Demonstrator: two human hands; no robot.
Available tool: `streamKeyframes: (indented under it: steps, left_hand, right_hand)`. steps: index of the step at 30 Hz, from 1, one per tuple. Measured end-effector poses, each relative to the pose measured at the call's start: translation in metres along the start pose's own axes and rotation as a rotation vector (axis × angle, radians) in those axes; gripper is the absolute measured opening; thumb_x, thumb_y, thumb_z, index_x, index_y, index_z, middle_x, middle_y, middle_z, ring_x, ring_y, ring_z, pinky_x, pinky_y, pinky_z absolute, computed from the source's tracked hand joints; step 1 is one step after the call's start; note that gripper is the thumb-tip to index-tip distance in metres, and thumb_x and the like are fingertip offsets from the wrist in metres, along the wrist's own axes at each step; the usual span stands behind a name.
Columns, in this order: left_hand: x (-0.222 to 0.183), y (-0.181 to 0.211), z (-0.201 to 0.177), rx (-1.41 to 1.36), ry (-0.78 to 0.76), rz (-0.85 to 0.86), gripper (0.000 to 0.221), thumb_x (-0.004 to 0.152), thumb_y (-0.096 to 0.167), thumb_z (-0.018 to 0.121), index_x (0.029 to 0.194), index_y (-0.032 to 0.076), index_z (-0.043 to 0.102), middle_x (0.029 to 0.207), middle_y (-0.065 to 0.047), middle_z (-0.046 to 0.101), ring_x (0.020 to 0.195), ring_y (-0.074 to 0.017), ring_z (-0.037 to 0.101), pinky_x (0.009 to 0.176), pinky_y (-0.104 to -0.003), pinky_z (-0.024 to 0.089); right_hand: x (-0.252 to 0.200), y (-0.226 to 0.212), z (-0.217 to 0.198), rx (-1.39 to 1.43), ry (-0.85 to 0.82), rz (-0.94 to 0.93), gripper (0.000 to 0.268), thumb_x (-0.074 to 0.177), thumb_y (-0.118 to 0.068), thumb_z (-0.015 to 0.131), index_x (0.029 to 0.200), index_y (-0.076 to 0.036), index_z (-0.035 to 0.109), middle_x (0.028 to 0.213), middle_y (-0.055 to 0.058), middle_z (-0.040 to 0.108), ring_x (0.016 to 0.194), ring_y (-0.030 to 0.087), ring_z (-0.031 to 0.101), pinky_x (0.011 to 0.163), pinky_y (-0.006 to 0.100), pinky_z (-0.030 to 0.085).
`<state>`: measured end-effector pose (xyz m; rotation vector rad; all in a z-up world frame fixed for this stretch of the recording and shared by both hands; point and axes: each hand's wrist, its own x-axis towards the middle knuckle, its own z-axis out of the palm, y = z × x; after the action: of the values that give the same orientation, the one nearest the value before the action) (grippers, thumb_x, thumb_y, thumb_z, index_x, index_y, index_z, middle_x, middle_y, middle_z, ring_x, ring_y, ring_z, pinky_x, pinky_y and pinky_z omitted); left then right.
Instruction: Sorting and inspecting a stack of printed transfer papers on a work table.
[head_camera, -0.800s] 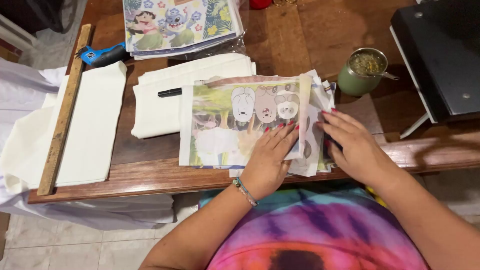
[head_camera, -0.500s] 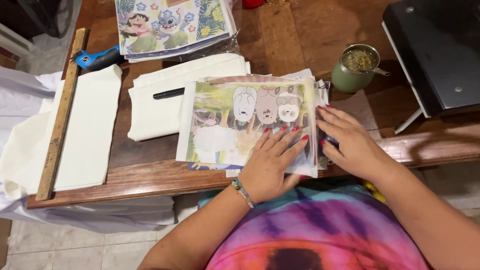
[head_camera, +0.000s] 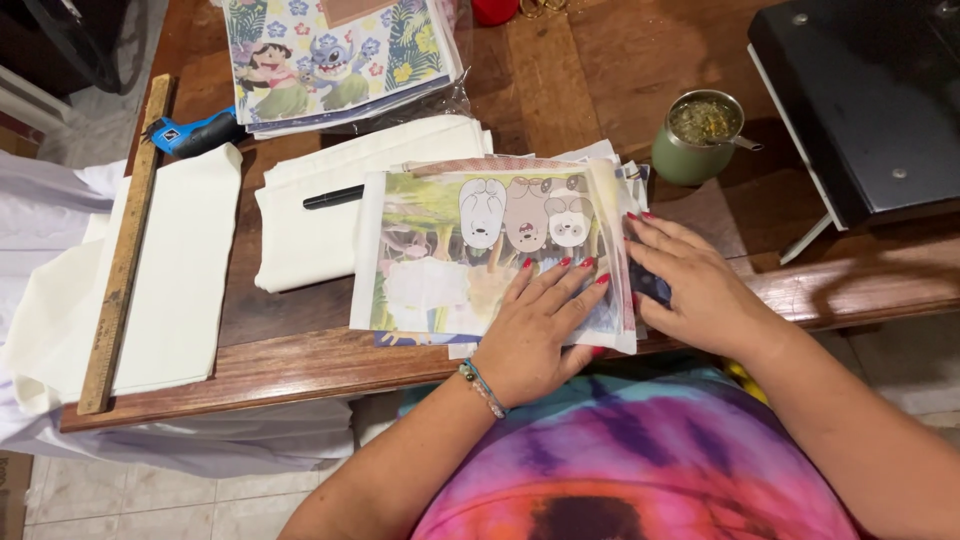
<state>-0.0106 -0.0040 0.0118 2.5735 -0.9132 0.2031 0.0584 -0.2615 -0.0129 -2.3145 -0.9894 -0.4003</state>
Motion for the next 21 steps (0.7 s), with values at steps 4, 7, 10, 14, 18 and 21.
streamKeyframes:
  steps: [4,7,10,14,18,21]
  left_hand:
    - [0.000,-0.001,0.005,0.014,0.018,-0.001,0.072,0.092,0.046,0.063,0.156,0.020,0.045,0.157,-0.011,0.049,0.146,-0.0328,0.045,0.123,-0.057,0.024]
    - [0.000,-0.001,0.004,0.016,0.019,-0.001,0.076,0.091,0.051,0.063,0.157,0.020,0.044,0.156,-0.011,0.050,0.146,-0.0324,0.046,0.123,-0.057,0.025]
    - [0.000,0.000,0.003,0.024,0.032,-0.005,0.077,0.090,0.055,0.063,0.156,0.019,0.045,0.156,-0.011,0.050,0.146,-0.0317,0.046,0.123,-0.057,0.025]
    - [-0.001,-0.003,0.010,0.029,0.085,0.028,0.070,0.092,0.059,0.059,0.149,0.019,0.053,0.153,-0.012,0.054,0.144,-0.0332,0.049,0.122,-0.059,0.027]
    - [0.002,0.001,0.004,0.108,0.057,0.027,0.051,0.097,0.040,0.061,0.143,0.018,0.059,0.153,-0.010,0.054,0.141,-0.0309,0.049,0.120,-0.059,0.030]
    - [0.002,0.003,0.003,0.122,0.048,0.014,0.055,0.091,0.040,0.067,0.142,0.020,0.060,0.156,-0.008,0.052,0.143,-0.0309,0.049,0.121,-0.058,0.030]
  right_hand:
    - [-0.002,0.001,0.000,0.001,-0.008,-0.002,0.060,0.072,-0.019,0.074,0.130,-0.003,0.068,0.142,0.022,0.063,0.134,0.042,0.057,0.113,0.050,0.044]
    - [-0.002,0.000,-0.002,0.024,-0.011,0.013,0.054,0.076,-0.020,0.072,0.129,-0.009,0.070,0.146,0.018,0.062,0.136,0.041,0.055,0.113,0.050,0.043]
    - [-0.001,-0.002,-0.005,0.056,-0.025,0.025,0.044,0.085,-0.020,0.065,0.128,-0.011,0.071,0.145,0.017,0.062,0.136,0.040,0.055,0.113,0.050,0.042]
    - [0.000,-0.003,-0.003,0.054,-0.026,0.056,0.052,0.083,-0.041,0.075,0.126,-0.013,0.072,0.146,0.016,0.063,0.135,0.040,0.055,0.113,0.050,0.042]
    - [0.000,-0.002,0.000,-0.002,-0.102,0.092,0.062,0.082,-0.042,0.073,0.136,-0.011,0.065,0.156,0.017,0.052,0.143,0.038,0.048,0.120,0.048,0.035]
    - [-0.001,0.002,0.003,-0.042,-0.122,0.104,0.071,0.079,-0.050,0.074,0.138,-0.012,0.064,0.155,0.019,0.053,0.143,0.036,0.048,0.120,0.046,0.034]
